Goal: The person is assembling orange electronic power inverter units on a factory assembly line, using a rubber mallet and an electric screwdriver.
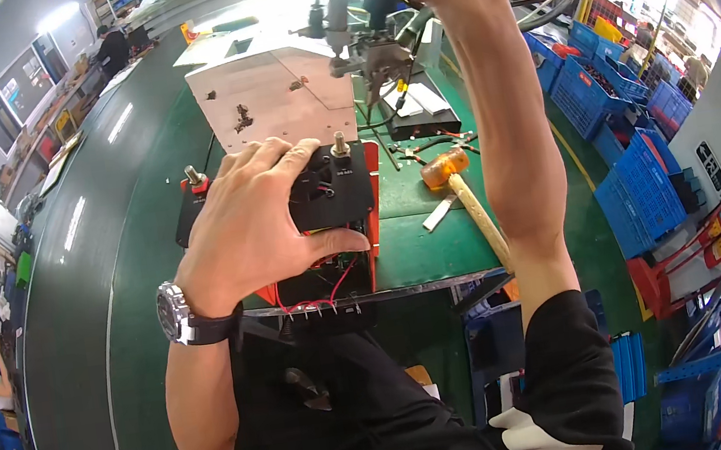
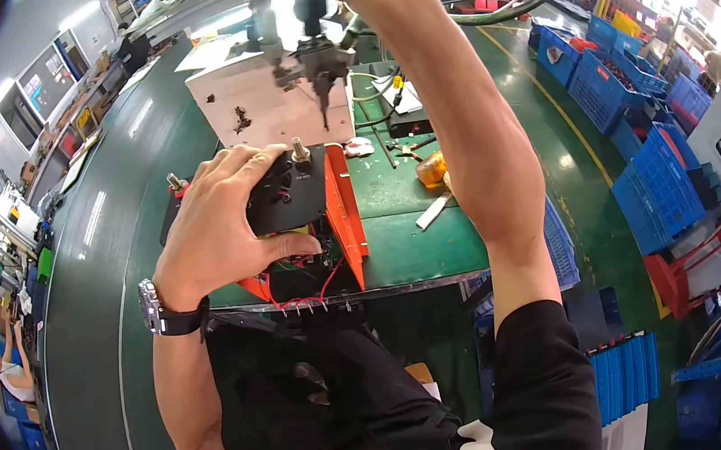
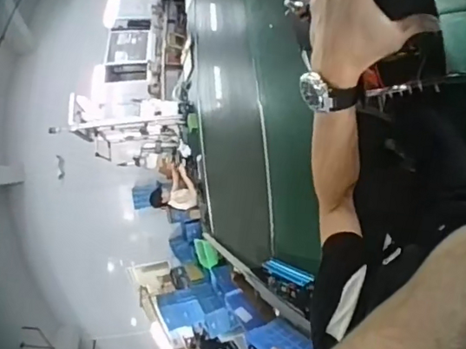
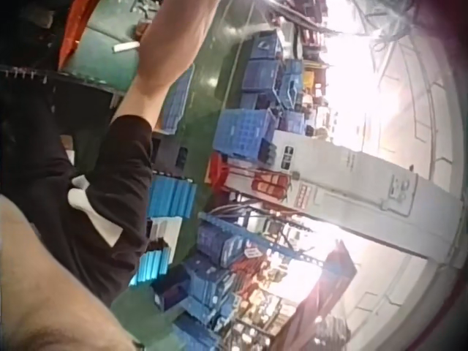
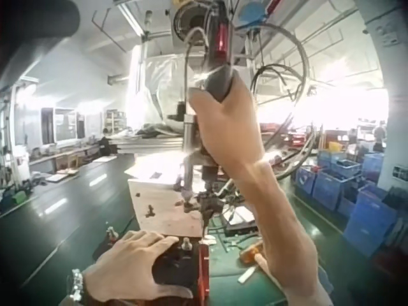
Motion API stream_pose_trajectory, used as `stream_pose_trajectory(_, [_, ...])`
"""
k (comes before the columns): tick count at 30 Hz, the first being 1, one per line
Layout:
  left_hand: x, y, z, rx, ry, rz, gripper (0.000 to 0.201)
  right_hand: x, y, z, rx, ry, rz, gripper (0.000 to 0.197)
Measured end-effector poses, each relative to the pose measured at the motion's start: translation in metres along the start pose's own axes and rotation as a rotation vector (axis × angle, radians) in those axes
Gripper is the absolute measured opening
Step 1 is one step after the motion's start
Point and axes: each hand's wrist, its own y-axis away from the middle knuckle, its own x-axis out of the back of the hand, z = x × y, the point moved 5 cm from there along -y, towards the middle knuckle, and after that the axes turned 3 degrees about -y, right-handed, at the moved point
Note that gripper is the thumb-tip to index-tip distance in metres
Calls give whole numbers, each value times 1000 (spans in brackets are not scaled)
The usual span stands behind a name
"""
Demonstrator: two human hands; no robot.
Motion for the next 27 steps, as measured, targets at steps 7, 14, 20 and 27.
stream_pose_trajectory(7, [2, 1, 1, -5, -16, -3, 100, -12, 5, 9, 87, -99, -19, 21])
stream_pose_trajectory(14, [-2, 0, 2, -38, -18, 15, 99, -15, 4, 19, 92, -74, -16, 26])
stream_pose_trajectory(20, [0, 1, 1, -8, -11, 8, 98, -21, 7, 17, 81, -55, -65, 25])
stream_pose_trajectory(27, [-2, 2, -4, 10, -22, -3, 99, -24, 7, 26, -17, -99, -158, 19])
